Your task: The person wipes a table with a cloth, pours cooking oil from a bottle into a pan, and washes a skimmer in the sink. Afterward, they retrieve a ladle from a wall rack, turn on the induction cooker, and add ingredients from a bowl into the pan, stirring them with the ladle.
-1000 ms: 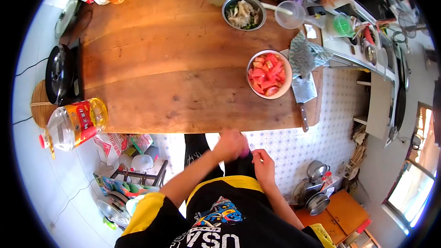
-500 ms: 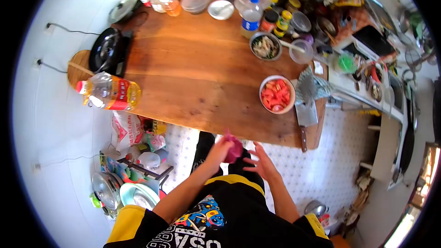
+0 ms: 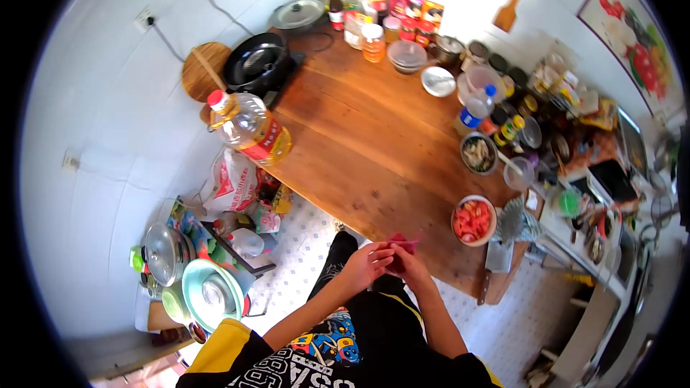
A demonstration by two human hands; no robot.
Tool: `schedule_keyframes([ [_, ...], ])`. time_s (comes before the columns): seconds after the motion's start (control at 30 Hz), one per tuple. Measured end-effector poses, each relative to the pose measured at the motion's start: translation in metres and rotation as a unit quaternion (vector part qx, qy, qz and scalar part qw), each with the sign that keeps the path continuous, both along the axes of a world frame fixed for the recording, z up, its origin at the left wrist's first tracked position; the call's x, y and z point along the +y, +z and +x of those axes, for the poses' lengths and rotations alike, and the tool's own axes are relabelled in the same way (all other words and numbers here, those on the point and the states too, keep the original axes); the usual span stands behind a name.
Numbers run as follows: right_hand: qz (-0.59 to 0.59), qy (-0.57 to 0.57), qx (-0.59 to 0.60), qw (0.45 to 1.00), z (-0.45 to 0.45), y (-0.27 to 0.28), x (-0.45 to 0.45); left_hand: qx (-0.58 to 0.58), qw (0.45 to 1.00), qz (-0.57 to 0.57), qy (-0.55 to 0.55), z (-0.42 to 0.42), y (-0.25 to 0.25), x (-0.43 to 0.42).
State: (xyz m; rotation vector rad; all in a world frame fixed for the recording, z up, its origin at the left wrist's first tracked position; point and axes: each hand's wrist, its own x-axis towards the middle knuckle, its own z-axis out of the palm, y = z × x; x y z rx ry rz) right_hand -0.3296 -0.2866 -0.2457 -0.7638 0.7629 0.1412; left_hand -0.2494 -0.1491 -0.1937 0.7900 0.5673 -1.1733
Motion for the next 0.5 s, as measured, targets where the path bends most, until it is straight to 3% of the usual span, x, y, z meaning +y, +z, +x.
schedule_keyframes([
  [0.13, 0.084, -0.153, 0.016, 0.985, 0.019, -0.032, -0.044, -0.148, 0.979, 0.132, -0.039, 0.032, 0.012, 0.066],
  [0.2, -0.019, -0.235, 0.161, 0.958, 0.034, -0.034, -0.055, -0.174, 0.973, 0.150, 0.006, 0.048, 0.025, 0.100],
  [0.27, -0.231, -0.233, 0.265, 0.907, 0.044, -0.035, -0.049, -0.216, 0.956, 0.188, 0.071, 0.068, 0.039, 0.127],
  [0.3, -0.234, -0.228, 0.261, 0.908, 0.051, -0.038, -0.043, -0.261, 0.937, 0.211, 0.097, 0.084, 0.041, 0.139],
  [0.37, -0.403, -0.153, 0.219, 0.875, 0.056, -0.040, -0.028, -0.372, 0.879, 0.267, 0.134, 0.119, 0.058, 0.157],
  [0.4, -0.407, -0.152, 0.218, 0.874, 0.072, -0.042, -0.022, -0.444, 0.833, 0.296, 0.150, 0.146, 0.067, 0.162],
  [0.47, -0.318, 0.001, 0.050, 0.947, 0.114, -0.020, 0.014, -0.518, 0.763, 0.324, 0.208, 0.201, 0.084, 0.172],
  [0.5, -0.352, 0.039, -0.009, 0.935, 0.155, 0.016, 0.041, -0.539, 0.718, 0.392, 0.200, 0.228, 0.093, 0.176],
])
